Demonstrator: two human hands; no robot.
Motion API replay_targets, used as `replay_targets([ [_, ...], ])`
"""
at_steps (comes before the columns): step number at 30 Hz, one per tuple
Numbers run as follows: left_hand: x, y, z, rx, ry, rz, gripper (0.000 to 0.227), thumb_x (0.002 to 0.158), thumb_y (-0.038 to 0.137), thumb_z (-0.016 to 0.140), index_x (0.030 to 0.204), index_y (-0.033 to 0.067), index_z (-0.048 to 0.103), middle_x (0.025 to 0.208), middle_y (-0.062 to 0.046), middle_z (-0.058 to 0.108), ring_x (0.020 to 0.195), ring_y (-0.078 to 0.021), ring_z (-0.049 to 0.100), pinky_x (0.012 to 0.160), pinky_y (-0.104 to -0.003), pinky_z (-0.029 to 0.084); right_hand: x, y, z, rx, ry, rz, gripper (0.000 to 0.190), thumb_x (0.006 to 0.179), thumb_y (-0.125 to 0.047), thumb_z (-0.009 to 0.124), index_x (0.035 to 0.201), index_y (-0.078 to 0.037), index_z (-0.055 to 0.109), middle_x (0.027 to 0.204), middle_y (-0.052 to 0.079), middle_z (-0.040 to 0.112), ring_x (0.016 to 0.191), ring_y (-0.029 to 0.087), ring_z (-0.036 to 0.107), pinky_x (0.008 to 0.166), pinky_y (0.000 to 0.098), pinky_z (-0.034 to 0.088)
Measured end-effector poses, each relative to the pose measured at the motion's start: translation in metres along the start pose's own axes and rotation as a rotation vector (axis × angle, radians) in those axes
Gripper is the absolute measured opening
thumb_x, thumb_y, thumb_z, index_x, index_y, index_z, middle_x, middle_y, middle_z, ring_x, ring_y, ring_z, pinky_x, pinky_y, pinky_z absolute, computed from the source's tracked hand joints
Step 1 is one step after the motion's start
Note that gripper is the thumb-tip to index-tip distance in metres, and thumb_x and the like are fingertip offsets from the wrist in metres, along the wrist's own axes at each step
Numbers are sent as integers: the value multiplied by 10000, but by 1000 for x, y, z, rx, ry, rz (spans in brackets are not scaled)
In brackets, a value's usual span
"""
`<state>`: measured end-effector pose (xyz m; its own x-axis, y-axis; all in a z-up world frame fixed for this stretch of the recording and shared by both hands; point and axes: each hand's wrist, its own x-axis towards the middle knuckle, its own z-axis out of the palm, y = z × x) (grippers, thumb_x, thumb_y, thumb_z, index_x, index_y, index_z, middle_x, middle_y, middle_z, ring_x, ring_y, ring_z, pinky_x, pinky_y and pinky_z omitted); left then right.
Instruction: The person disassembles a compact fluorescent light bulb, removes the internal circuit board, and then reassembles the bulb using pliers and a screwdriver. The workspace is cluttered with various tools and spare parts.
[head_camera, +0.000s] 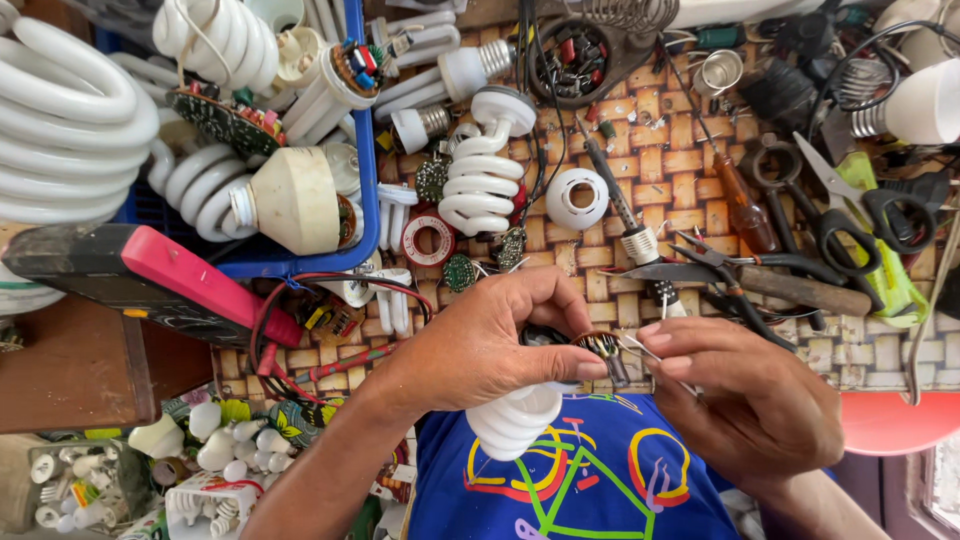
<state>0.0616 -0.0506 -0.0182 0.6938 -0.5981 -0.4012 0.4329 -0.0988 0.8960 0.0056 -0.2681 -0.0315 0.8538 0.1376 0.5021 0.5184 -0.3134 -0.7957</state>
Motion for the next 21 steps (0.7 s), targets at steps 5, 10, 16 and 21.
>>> replay_targets([
  [5,-7,-2,-4,-97,-62,16,237,782,157,797,919,133,605,875,1,674,827,-69,629,764,-202,545,-3,-4,0,-83,-98,-62,130,790,-20,704,856,-14,592,881,200,712,833,252,767,797,378,672],
  [10,-12,-4,-6,-129,-98,33,225,790,157,784,912,116,599,884,-13,674,836,-86,654,772,-220,571,-4,-5,-2,-89,-188,-114,179,806,-83,718,913,-45,579,932,168,713,874,257,782,790,371,681],
  [16,-17,-2,-9,-36,-80,29,236,768,227,791,893,144,608,866,8,678,825,-78,643,765,-213,543,-7,-3,-7,-94,-294,-148,224,814,-115,728,970,-47,582,989,168,716,924,268,791,806,362,682],
  [21,-22,-3,-8,-97,-88,18,226,777,190,786,899,126,607,879,-4,680,851,-91,652,785,-223,561,-7,-6,-5,-96,-320,-158,212,820,-115,716,970,-44,584,996,162,716,934,266,789,832,377,689],
])
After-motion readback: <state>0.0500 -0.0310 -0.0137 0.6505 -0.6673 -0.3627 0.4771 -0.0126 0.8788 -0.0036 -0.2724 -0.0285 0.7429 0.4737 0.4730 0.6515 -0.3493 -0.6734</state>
